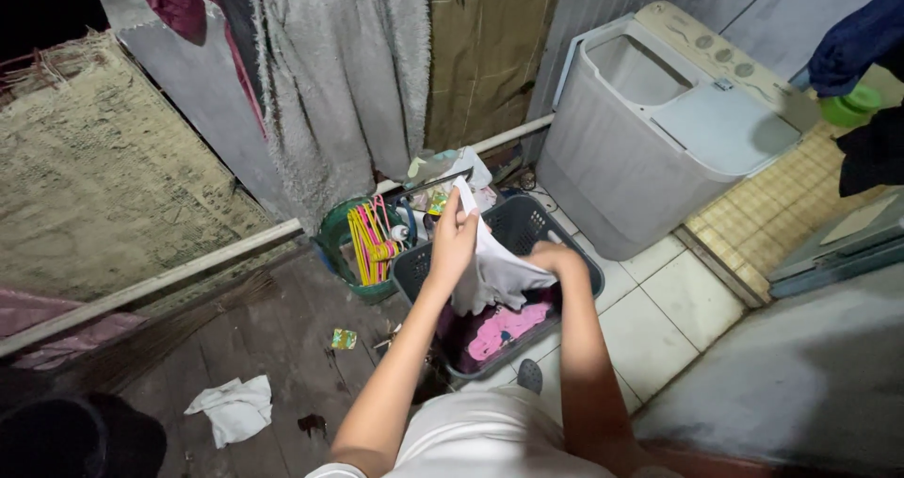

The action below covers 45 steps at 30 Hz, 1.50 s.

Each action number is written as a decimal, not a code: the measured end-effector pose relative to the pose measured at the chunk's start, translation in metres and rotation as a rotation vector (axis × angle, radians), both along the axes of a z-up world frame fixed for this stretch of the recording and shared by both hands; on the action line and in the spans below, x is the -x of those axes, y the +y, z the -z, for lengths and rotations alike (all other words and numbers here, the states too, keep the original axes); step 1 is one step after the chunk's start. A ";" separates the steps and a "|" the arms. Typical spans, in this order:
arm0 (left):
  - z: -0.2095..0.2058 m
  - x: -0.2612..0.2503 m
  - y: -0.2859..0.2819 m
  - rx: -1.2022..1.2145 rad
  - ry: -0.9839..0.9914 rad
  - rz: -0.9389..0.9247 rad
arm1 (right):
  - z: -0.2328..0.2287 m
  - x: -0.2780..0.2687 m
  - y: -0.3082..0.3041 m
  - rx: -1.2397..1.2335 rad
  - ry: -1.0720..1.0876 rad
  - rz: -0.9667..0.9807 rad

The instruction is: Hanging several items of laundry, including a shirt, hoodie, and underwear, on various hangers and a drying rack at night.

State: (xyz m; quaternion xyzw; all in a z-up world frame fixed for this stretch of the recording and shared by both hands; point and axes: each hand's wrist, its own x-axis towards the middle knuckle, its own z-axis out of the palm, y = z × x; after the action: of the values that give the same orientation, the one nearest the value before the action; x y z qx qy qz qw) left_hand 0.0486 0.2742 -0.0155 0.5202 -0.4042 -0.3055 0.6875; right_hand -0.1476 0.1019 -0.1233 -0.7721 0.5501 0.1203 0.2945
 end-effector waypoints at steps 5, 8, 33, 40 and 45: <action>-0.008 0.005 0.012 -0.091 -0.141 -0.014 | 0.071 0.002 -0.027 -0.060 -0.101 -0.160; -0.016 0.014 0.021 -0.080 -0.058 0.025 | 0.027 0.002 -0.016 0.256 -0.096 0.126; -0.038 0.046 0.027 -0.041 -0.277 0.187 | -0.117 -0.062 -0.056 0.589 -0.061 -0.349; -0.030 0.048 0.019 -0.056 -0.122 0.143 | -0.166 -0.056 -0.069 0.301 0.313 -0.470; -0.040 0.049 0.019 0.006 -0.016 0.143 | -0.155 -0.047 -0.085 0.885 -0.086 -0.463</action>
State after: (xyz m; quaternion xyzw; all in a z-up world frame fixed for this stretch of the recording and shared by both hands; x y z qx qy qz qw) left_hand -0.0005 0.2933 0.0248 0.4903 -0.4466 -0.3483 0.6624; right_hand -0.1003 0.0166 0.0320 -0.9291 0.3499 -0.0943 -0.0735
